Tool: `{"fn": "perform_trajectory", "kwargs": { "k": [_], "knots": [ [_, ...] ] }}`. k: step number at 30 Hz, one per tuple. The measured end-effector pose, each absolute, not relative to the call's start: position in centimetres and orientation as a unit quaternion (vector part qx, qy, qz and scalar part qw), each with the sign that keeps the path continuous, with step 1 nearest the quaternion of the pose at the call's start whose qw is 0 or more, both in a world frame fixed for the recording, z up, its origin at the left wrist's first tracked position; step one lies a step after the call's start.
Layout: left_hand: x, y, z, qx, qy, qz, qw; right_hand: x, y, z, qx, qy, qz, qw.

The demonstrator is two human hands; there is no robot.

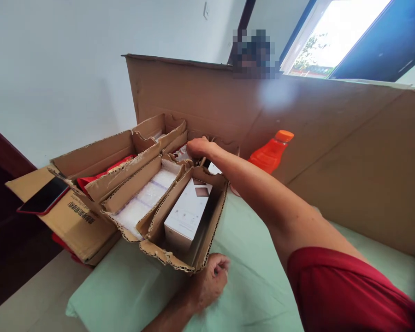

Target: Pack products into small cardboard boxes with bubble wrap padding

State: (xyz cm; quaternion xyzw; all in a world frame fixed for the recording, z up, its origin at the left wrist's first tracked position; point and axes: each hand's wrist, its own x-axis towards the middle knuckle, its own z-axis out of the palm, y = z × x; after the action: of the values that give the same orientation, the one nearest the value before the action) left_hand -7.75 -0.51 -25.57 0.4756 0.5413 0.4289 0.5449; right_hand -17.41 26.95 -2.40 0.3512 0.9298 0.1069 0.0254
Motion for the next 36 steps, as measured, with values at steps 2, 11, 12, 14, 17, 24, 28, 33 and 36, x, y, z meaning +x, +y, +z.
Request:
{"fn": "perform_trajectory", "kwargs": {
  "k": [2, 11, 12, 14, 17, 24, 28, 33, 36],
  "knots": [
    [-7.9, -0.6, -25.6, 0.479, 0.537, 0.431, 0.545, -15.7, 26.4, -1.3, 0.37, 0.922, 0.112, 0.011],
    [-8.1, -0.9, -25.0, 0.485, 0.526, 0.436, 0.547, 8.1, 18.1, -2.6, 0.4, 0.827, 0.098, -0.381],
    [-8.0, -0.9, -25.0, 0.487, 0.526, 0.435, 0.545, 10.8, 17.9, -3.9, 0.427, 0.809, 0.091, -0.393],
    [-7.9, -0.9, -25.1, 0.491, 0.529, 0.432, 0.541, 15.1, 18.5, -6.5, 0.473, 0.793, 0.076, -0.376],
    [-7.8, -1.2, -25.2, 0.484, 0.54, 0.433, 0.535, 18.8, 21.2, -9.5, 0.518, 0.794, 0.064, -0.311],
    [-7.6, -1.5, -24.8, 0.477, 0.56, 0.433, 0.52, 19.4, 26.3, -13.6, 0.521, 0.82, 0.021, -0.234],
    [-6.9, -1.5, -23.5, 0.492, 0.578, 0.414, 0.503, 18.6, 26.5, -13.7, 0.511, 0.829, 0.02, -0.226],
    [-9.2, -6.6, -15.1, 0.578, 0.554, 0.38, 0.462, 19.6, 23.0, -13.1, 0.501, 0.814, 0.084, -0.282],
    [-13.1, -11.2, -7.5, 0.679, 0.459, 0.338, 0.462, 20.2, 18.7, -15.8, 0.448, 0.842, 0.064, -0.294]
  ]
}}
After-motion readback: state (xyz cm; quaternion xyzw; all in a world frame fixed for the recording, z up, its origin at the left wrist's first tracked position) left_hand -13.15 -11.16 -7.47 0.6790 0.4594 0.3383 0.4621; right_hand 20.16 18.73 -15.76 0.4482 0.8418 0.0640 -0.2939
